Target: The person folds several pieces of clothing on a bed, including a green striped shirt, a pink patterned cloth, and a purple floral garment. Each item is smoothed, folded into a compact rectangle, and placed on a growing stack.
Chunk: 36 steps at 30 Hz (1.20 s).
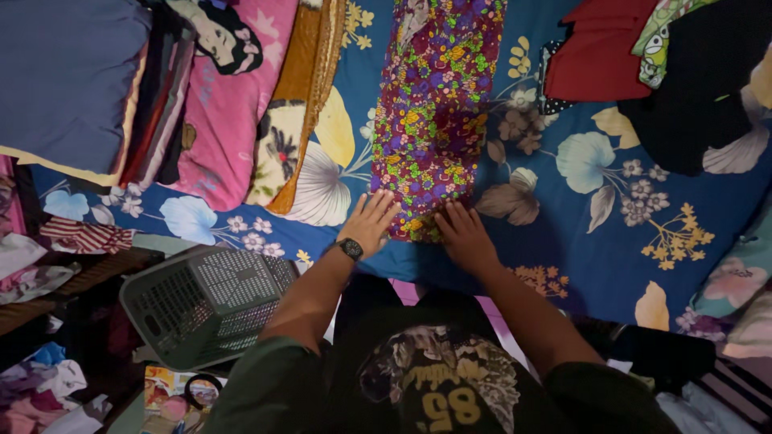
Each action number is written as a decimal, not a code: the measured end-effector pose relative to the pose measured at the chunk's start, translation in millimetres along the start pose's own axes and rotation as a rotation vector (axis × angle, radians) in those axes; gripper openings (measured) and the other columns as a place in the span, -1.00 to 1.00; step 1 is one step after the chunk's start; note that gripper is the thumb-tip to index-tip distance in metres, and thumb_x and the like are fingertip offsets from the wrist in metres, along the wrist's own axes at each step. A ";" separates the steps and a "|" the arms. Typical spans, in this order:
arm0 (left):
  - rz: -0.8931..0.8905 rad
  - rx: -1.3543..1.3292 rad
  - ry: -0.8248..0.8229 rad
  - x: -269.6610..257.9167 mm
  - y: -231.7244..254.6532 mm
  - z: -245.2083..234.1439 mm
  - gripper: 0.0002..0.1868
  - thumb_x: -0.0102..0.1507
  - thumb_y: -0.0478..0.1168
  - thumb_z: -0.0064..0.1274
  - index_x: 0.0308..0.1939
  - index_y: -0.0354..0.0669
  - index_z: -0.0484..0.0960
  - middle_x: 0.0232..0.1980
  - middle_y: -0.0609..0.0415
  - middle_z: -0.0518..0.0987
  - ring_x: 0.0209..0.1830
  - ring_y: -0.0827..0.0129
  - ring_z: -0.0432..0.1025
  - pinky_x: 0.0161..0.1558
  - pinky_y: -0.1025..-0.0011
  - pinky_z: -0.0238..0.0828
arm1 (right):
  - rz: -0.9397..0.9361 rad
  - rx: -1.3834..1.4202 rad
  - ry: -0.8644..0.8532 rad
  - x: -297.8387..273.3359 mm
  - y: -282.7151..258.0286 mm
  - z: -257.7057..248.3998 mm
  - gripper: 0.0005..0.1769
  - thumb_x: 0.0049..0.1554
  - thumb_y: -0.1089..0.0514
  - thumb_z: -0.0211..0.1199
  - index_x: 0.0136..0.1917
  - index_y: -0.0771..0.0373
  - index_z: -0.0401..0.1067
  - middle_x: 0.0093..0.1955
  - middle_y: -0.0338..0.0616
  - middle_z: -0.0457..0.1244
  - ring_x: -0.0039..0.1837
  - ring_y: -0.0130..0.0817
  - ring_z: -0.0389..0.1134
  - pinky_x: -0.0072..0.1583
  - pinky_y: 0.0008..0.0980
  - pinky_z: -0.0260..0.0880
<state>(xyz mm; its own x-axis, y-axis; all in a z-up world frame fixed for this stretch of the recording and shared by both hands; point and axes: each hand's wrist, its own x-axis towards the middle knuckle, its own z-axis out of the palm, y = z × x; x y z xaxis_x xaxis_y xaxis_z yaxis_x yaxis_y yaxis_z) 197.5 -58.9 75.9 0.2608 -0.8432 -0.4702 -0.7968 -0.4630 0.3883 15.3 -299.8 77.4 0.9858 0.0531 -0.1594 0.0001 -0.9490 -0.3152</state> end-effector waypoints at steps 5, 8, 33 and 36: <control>-0.027 -0.011 0.116 2.6 0.1 22.7 -0.15 0.22 -0.26 -0.03 0.60 0.05 0.05 0.69 0.01 -0.06 0.69 0.13 -0.25 0.58 -0.03 -0.40 | 0.029 0.053 0.020 2.4 2.1 1.1 -0.37 0.14 0.12 0.21 0.48 0.13 0.28 0.57 0.05 0.09 0.60 -0.04 0.06 0.50 0.11 0.06; -0.048 -0.053 0.080 2.7 1.5 21.4 -0.16 0.23 -0.26 -0.05 0.60 0.05 0.05 0.68 0.01 -0.06 0.69 0.11 -0.26 0.58 -0.03 -0.42 | 0.015 0.035 0.037 2.7 5.9 1.1 -0.40 0.14 0.19 0.15 0.46 0.16 0.30 0.56 0.00 0.12 0.60 -0.09 0.08 0.50 0.08 0.08; 0.065 -0.591 0.144 -50.3 14.8 11.9 -0.65 0.31 -0.19 -0.03 0.16 -0.11 0.63 0.24 -0.18 0.60 0.38 -0.06 0.39 0.35 0.14 0.33 | 0.209 0.500 -0.649 -11.8 14.8 -53.0 -0.64 0.18 0.21 0.08 0.22 0.03 0.49 0.08 0.07 0.36 0.13 0.06 0.39 0.18 -0.05 0.37; -0.448 -0.896 -0.043 -24.7 4.3 -14.6 -0.68 0.40 -0.09 -0.13 0.08 -0.13 0.64 -0.16 -0.20 0.67 -0.14 -0.04 0.60 -0.07 0.19 0.50 | 0.331 0.671 -0.447 10.6 38.8 -62.4 -0.79 0.11 0.23 0.16 0.03 0.20 0.50 -0.04 0.02 0.40 0.01 -0.09 0.43 0.08 -0.14 0.42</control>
<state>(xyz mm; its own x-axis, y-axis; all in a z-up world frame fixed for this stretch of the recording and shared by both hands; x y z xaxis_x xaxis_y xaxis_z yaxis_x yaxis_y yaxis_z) 195.6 -44.0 100.7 0.4023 -0.5380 -0.7407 0.0796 -0.7855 0.6138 36.3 -355.5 121.9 0.7594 0.0571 -0.6481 -0.5124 -0.5613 -0.6499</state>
